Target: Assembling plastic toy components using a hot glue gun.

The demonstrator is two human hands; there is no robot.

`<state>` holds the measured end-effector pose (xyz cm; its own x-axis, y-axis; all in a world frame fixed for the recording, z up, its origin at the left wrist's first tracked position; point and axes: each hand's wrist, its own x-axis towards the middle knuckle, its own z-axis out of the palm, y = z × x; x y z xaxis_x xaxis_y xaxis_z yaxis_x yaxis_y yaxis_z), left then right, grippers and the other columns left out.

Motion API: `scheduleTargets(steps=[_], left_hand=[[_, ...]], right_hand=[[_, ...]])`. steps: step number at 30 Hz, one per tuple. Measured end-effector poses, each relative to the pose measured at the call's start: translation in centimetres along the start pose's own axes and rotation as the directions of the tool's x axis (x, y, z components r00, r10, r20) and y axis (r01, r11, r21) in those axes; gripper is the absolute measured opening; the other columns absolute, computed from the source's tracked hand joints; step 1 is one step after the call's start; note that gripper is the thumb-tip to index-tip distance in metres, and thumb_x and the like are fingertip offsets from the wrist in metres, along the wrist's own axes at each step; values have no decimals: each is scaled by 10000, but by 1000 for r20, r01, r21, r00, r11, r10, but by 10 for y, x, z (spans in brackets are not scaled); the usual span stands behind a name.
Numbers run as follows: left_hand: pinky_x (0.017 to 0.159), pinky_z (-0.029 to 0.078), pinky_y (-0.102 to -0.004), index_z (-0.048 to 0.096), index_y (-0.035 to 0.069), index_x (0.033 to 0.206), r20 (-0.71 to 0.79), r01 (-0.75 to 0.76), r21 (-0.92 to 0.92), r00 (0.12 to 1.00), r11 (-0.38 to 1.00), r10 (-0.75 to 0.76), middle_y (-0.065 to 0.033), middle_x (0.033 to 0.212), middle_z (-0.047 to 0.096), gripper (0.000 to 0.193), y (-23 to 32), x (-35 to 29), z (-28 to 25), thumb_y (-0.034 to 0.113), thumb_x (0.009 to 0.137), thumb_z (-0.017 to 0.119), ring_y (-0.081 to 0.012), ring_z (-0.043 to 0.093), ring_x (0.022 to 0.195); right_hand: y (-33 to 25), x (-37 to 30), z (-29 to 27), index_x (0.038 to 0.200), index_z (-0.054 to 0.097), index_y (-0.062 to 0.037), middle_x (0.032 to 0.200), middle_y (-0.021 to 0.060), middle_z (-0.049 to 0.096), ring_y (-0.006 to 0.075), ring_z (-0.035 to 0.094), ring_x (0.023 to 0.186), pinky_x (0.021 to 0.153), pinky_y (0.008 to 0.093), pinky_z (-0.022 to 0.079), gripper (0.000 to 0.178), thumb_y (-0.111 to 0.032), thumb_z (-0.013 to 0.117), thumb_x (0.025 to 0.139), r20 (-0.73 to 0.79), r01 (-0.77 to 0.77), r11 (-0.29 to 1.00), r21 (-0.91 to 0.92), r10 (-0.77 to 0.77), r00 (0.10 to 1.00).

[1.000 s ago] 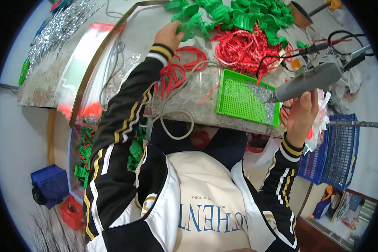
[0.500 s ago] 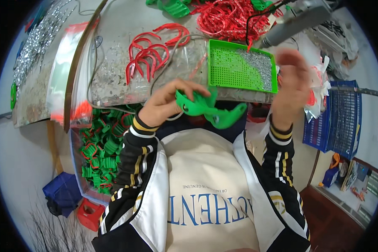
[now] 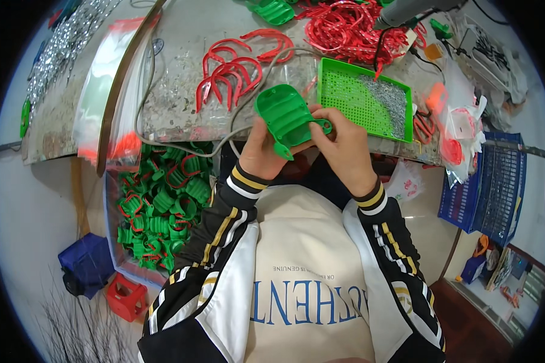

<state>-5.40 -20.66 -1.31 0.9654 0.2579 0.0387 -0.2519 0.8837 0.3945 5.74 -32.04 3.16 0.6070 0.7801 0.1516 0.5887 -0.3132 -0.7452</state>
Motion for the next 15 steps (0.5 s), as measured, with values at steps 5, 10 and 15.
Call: scheduleTargets(steps=[5,10,15], left_hand=[[1007,381,-485,417,80,1342,-173,-108,-79,980,991,93,-176,1322,477,727,15,-9,-17,635,871,430,-320,464,1222],[960,424,-471,474,74,1288,-294,-119,-109,952,987,82,-200,1249,534,703,29,-18,-28,639,877,404,-348,534,1134],[956,435,-457,452,69,1306,-267,-55,-140,964,989,16,-207,1276,513,697,25,-22,-31,618,877,428,-345,533,1138]], right_hand=[[-10,27,4,1005,599,-5,705,61,617,115,574,590,547,263,457,217,-151,635,849,268,-57,995,84,33,963],[4,121,18,997,639,-13,778,120,655,199,639,712,659,311,498,242,-210,608,860,-6,190,982,-21,-190,982],[53,195,62,908,683,-59,862,159,665,332,646,812,682,443,504,239,-256,629,785,-39,101,766,-634,-162,986]])
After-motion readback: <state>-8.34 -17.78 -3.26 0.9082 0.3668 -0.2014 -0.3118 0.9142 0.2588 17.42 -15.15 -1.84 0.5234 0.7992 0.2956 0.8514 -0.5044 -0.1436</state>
